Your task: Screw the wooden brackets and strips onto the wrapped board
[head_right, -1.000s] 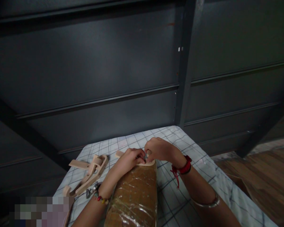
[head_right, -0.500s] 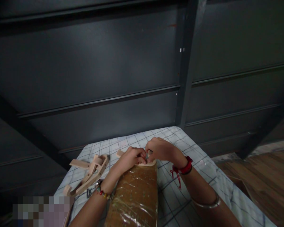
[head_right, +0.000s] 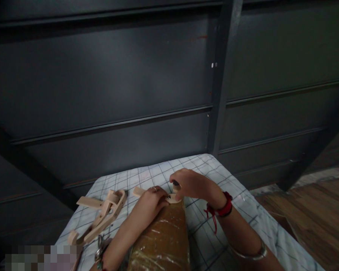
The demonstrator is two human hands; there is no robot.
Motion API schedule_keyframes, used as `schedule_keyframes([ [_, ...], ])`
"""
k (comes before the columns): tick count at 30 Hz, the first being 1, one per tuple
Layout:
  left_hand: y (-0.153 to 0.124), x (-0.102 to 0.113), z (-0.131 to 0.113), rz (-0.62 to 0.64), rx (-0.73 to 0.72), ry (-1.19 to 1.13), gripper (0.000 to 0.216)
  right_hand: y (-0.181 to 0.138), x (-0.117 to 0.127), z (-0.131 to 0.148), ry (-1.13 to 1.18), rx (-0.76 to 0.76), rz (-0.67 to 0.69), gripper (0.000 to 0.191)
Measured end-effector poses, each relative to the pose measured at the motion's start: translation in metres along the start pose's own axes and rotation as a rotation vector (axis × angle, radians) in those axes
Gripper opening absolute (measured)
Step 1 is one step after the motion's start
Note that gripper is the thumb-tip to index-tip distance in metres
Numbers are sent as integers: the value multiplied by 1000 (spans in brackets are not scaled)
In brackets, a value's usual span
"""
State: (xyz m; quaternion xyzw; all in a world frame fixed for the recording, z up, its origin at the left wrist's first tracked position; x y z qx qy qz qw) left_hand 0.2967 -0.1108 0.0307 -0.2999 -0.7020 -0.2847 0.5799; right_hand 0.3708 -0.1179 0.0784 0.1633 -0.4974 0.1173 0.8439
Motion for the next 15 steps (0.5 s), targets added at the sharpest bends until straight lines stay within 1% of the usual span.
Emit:
schedule_keyframes([
  [2,-4,-1,-5,63,22,27,23,-3,10,6,25,16,-33,22],
  [4,-10,-3,-9,149,61,55,29,-5,22,12,69,12,-99,18],
  [7,-21,-2,-20,243,51,63,46,-6,37,20,259,-22,-227,16],
  [9,-27,-1,-26,277,40,69,52,-4,37,26,362,-35,-265,15],
  [10,-29,-1,-27,302,40,69,54,-2,35,29,373,-34,-266,13],
  [13,-34,-6,-28,378,30,62,58,5,27,38,334,-27,-239,8],
  [15,-35,-8,-28,403,18,68,59,9,23,40,305,-26,-213,8],
])
Point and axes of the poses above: each hand's wrist, its own y-axis towards the middle knuckle, its own x-axis out of the back of the hand, z = x × y, the point moved 9 cm from there along y, towards the middle knuckle, and after that the axes turned 9 degrees about y, right-handed, at the moved point
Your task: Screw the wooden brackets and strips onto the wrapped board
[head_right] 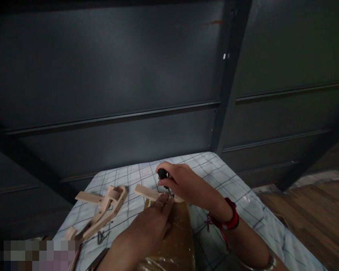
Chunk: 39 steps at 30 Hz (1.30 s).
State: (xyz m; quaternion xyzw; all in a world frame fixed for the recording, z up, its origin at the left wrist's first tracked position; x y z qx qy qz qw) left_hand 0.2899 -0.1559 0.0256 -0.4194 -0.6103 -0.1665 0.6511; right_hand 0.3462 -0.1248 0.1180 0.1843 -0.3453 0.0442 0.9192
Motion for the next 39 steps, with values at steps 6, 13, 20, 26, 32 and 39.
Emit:
schedule_keyframes([
  [6,2,-2,3,-6,17,-51,63,1,-6,0,-22,-3,28,9],
  [13,0,2,7,-76,11,-122,61,-2,-13,6,-72,2,84,11],
  [20,-1,2,7,-85,0,-101,60,-5,-24,1,-134,51,99,16],
  [26,-1,3,4,-70,-11,-76,59,-1,-27,7,-204,139,55,21],
  [32,-2,4,5,-72,1,-80,58,4,-31,5,-272,133,23,14],
  [39,-2,6,6,-122,-4,-133,60,-1,-36,7,-83,155,121,39],
])
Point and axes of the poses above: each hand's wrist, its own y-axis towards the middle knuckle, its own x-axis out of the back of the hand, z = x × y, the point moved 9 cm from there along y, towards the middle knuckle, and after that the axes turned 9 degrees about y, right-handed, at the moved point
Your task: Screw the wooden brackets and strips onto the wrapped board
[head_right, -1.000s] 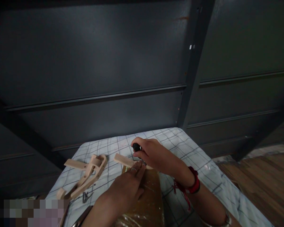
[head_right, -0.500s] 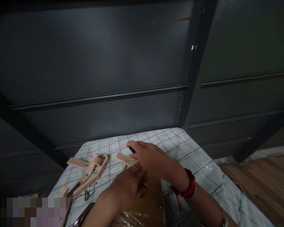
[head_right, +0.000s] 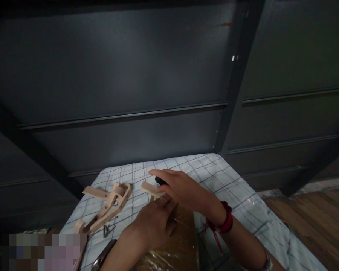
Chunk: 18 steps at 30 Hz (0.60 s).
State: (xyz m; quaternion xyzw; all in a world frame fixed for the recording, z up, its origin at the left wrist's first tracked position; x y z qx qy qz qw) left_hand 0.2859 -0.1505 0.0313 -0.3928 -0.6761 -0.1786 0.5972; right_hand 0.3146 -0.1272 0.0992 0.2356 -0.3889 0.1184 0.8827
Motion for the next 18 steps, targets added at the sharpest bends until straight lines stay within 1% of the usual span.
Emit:
schedule_keyframes([
  [2,0,0,0,-4,-7,-4,61,-3,-1,-1,3,-5,50,43],
  [4,0,-1,1,15,-15,5,62,-4,1,0,-4,12,49,45],
  [6,-1,-2,3,41,-17,11,64,-3,6,0,-33,26,-9,43],
  [8,-1,-2,5,49,-17,7,65,-1,11,-2,-86,14,-73,32],
  [10,-1,-1,6,36,-11,-4,65,2,12,-5,-141,-12,-102,20],
  [12,-1,-1,6,24,-14,-10,64,3,10,-8,-181,-42,-120,14],
  [15,-1,0,6,17,-20,-11,63,4,11,-13,-207,-98,-181,11],
  [18,-1,-1,6,26,-15,1,64,3,10,-14,-200,-112,-201,16],
])
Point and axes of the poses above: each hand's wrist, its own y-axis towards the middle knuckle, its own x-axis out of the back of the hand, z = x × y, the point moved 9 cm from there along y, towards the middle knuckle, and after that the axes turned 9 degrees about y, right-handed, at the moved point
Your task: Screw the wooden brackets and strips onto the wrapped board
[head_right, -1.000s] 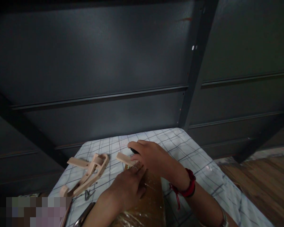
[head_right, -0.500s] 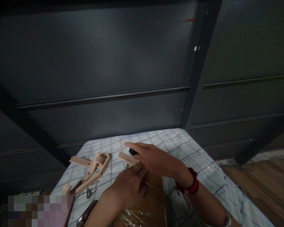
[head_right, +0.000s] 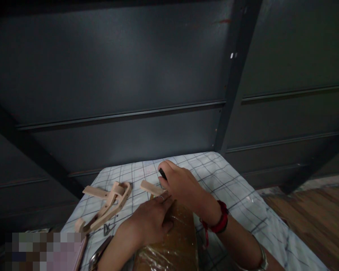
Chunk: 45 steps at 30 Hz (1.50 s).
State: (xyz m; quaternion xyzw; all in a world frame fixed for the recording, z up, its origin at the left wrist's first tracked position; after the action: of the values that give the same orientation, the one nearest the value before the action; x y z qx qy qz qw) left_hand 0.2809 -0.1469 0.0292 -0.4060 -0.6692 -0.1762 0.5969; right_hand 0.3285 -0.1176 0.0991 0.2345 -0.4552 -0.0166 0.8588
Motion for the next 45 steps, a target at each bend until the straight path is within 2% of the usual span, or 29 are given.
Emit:
schedule_keyframes([
  [4,1,-1,0,22,1,22,65,-1,1,5,63,41,11,24],
  [9,0,-2,-1,45,11,36,66,-7,5,12,107,123,109,33],
  [13,-1,-2,-1,50,10,51,67,-8,12,2,47,37,138,42],
  [15,-1,-2,-1,47,12,50,66,-7,17,-2,13,6,126,39],
  [20,0,-3,-1,39,18,54,64,-5,22,3,-6,63,50,30],
  [25,0,-3,-1,71,7,116,64,-4,15,3,-18,85,22,7],
  [33,-1,0,-2,89,25,128,64,1,11,7,32,91,-4,12],
  [36,-2,1,-2,90,29,125,63,0,9,10,85,98,24,7],
  [39,-2,0,-2,97,31,120,63,-1,9,9,138,90,51,12],
  [45,0,-2,0,95,26,116,68,-8,6,8,339,140,261,26],
])
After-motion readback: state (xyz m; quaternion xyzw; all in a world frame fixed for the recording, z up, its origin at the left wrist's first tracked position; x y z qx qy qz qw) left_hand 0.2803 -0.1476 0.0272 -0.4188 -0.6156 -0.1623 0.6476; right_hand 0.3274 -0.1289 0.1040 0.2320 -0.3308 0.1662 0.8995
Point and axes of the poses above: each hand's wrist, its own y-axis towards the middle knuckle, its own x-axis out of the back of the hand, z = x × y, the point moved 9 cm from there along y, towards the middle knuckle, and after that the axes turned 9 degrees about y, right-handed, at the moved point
